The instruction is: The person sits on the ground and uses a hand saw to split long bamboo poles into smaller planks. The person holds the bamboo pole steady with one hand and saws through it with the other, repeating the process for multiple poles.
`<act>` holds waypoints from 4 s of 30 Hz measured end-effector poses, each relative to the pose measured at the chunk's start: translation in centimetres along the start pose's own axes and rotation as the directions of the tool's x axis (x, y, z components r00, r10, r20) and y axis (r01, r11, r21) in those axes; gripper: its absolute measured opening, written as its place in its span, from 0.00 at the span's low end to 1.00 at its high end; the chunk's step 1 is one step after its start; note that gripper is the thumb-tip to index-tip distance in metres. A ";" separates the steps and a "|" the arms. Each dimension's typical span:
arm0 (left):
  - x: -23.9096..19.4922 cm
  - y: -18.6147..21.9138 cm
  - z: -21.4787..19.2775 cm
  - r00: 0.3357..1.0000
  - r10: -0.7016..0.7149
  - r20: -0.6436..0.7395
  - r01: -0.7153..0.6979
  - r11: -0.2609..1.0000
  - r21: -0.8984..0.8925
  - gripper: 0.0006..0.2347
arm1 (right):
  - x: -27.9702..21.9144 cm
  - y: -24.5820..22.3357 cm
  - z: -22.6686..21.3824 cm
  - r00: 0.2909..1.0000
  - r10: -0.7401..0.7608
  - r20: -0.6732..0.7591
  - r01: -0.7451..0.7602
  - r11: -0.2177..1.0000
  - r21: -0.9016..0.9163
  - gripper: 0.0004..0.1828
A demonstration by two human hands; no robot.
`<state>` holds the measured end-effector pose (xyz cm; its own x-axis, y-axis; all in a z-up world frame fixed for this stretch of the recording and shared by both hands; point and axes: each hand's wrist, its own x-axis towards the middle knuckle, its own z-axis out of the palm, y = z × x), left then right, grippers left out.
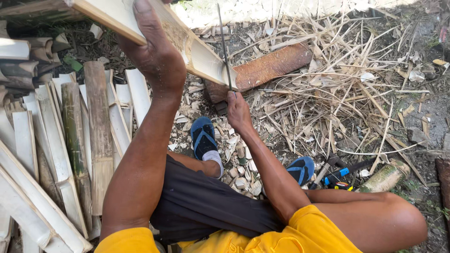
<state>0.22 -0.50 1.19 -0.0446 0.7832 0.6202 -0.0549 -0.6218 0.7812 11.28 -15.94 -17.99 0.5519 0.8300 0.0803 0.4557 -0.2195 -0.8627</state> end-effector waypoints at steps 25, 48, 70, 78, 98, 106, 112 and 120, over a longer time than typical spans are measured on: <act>0.8 2.4 1.2 0.995 0.054 0.081 -0.055 0.998 0.006 0.13 | -5.1 15.7 1.4 0.890 0.455 0.021 -0.451 0.887 -0.100 0.28; 3.6 4.8 -0.1 0.752 0.134 0.645 0.311 0.790 -0.527 0.19 | -3.5 7.3 -8.4 0.736 0.630 0.248 -0.571 0.774 -0.273 0.35; 0.8 3.2 1.8 0.907 0.173 0.384 -0.067 0.960 -0.273 0.17 | -6.6 10.5 -5.5 0.808 0.538 0.241 -0.507 0.843 -0.182 0.34; -1.5 1.5 2.1 0.952 0.159 0.261 -0.083 0.957 -0.278 0.20 | -6.4 -4.1 -6.7 0.949 0.124 0.291 -0.150 0.986 0.070 0.33; -2.1 1.4 3.0 0.938 0.193 0.288 -0.119 0.960 -0.254 0.21 | -3.3 7.4 -2.7 0.974 0.200 0.107 -0.188 0.976 -0.112 0.30; -2.9 1.4 2.8 0.939 0.150 0.311 -0.083 0.972 -0.218 0.19 | -5.1 2.4 -5.5 0.982 -0.006 0.191 -0.013 0.995 0.096 0.30; -3.1 2.5 2.7 0.933 0.142 0.331 -0.049 0.961 -0.272 0.22 | -5.4 12.6 -0.4 0.987 0.149 0.064 -0.146 0.988 -0.046 0.29; -1.9 -0.8 3.6 0.946 0.129 0.298 -0.069 0.977 -0.204 0.21 | -7.2 19.8 1.1 0.876 0.463 0.139 -0.449 0.886 -0.118 0.32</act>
<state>3.98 -1.50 -0.42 0.2479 0.6608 0.7085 -0.2540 -0.6614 0.7057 15.54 -25.71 -36.18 0.5967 0.6967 -0.3983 0.2383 -0.6277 -0.7411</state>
